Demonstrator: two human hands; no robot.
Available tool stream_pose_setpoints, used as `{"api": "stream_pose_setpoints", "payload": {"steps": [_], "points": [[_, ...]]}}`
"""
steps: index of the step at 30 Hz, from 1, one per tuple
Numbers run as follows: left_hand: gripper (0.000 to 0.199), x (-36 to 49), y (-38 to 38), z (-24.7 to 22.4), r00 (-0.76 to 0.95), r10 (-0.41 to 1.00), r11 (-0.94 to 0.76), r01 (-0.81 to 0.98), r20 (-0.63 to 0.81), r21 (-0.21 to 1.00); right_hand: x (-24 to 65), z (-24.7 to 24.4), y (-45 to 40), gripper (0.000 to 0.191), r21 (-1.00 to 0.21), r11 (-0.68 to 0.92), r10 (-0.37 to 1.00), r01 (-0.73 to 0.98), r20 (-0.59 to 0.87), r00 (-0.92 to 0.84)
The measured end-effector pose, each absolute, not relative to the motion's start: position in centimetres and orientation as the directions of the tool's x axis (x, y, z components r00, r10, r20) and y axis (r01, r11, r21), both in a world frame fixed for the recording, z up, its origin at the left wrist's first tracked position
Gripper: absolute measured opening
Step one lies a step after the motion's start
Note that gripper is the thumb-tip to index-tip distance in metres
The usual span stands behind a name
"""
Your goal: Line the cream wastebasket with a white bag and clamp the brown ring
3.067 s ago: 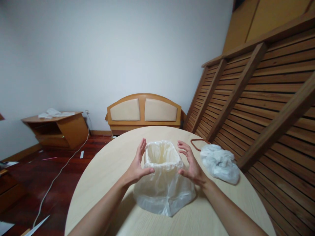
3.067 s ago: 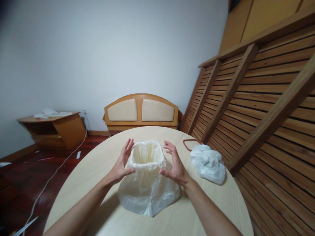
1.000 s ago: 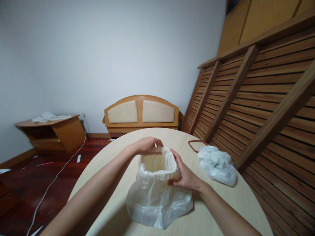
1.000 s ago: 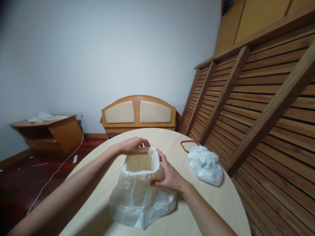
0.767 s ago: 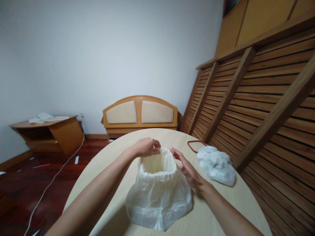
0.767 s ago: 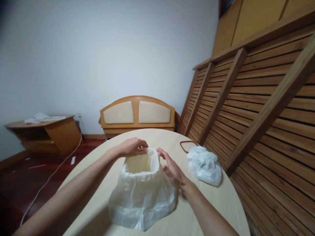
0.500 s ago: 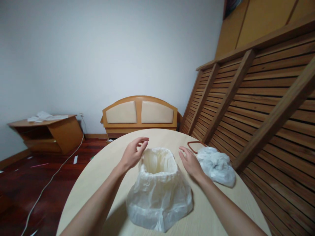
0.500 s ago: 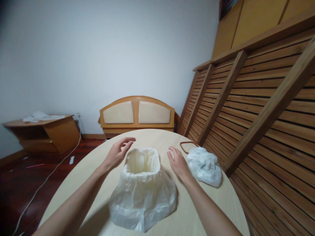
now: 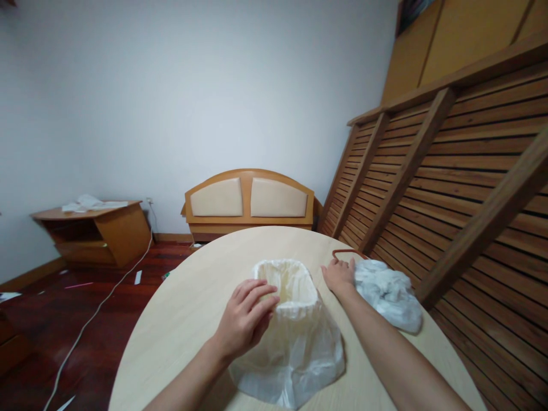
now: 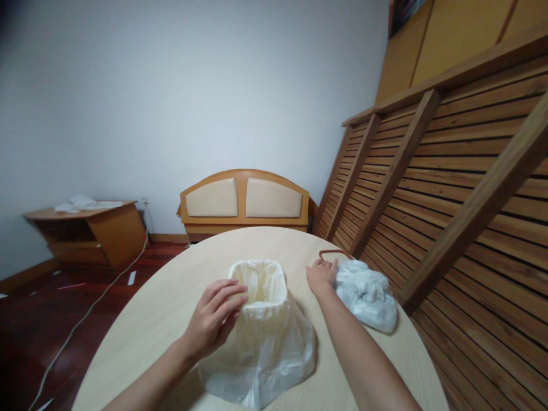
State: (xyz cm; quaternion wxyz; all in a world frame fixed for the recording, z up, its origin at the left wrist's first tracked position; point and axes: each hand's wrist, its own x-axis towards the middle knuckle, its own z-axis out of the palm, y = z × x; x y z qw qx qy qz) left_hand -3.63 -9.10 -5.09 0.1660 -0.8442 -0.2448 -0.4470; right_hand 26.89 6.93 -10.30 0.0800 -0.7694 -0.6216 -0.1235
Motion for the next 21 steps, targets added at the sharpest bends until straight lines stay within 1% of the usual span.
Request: {"api": "stream_pose_setpoints", "payload": {"steps": [3, 7, 10, 12, 13, 16, 19, 21], "points": [[0.024, -3.5, -8.9, -5.4, 0.460, 0.275, -0.817, 0.574, 0.845, -0.047, 26.6, -10.2, 7.2, 0.038, 0.051, -0.193, 0.947, 0.980, 0.272, 0.173], [0.023, -3.3, -8.8, -5.7, 0.435, 0.285, -0.820, 0.572, 0.854, -0.018, 26.1, -9.9, 6.5, 0.028, 0.057, -0.119, 0.966, 0.991, 0.236, 0.102], [0.022, -3.1, -8.7, -5.9, 0.423, 0.291, -0.818, 0.575, 0.858, -0.005, 25.6, -9.8, 5.6, 0.029, 0.039, -0.059, 0.974, 0.997, 0.220, 0.049], [0.022, -3.0, -8.7, -6.0, 0.413, 0.295, -0.817, 0.577, 0.861, 0.003, 25.3, -9.7, 4.7, 0.020, 0.008, -0.017, 0.973, 1.000, 0.229, 0.015], [0.022, -3.0, -8.7, -6.0, 0.408, 0.297, -0.816, 0.578, 0.863, 0.008, 25.2, -9.6, 4.3, 0.018, -0.012, 0.004, 0.971, 1.000, 0.240, 0.000], [0.023, -2.8, -8.9, -6.0, 0.390, 0.309, -0.814, 0.580, 0.868, 0.029, 25.1, -8.3, 3.0, 0.024, -0.087, 0.072, 0.952, 0.994, 0.302, -0.042], [0.027, -2.9, -9.1, -6.0, 0.388, 0.328, -0.812, 0.581, 0.861, 0.048, 25.2, -5.7, 1.4, 0.028, -0.165, 0.162, 0.906, 0.973, 0.415, -0.081], [0.032, -3.2, -9.2, -6.0, 0.413, 0.331, -0.816, 0.577, 0.848, 0.037, 25.2, -3.8, 0.0, 0.030, -0.194, 0.230, 0.865, 0.954, 0.489, -0.109]]}}
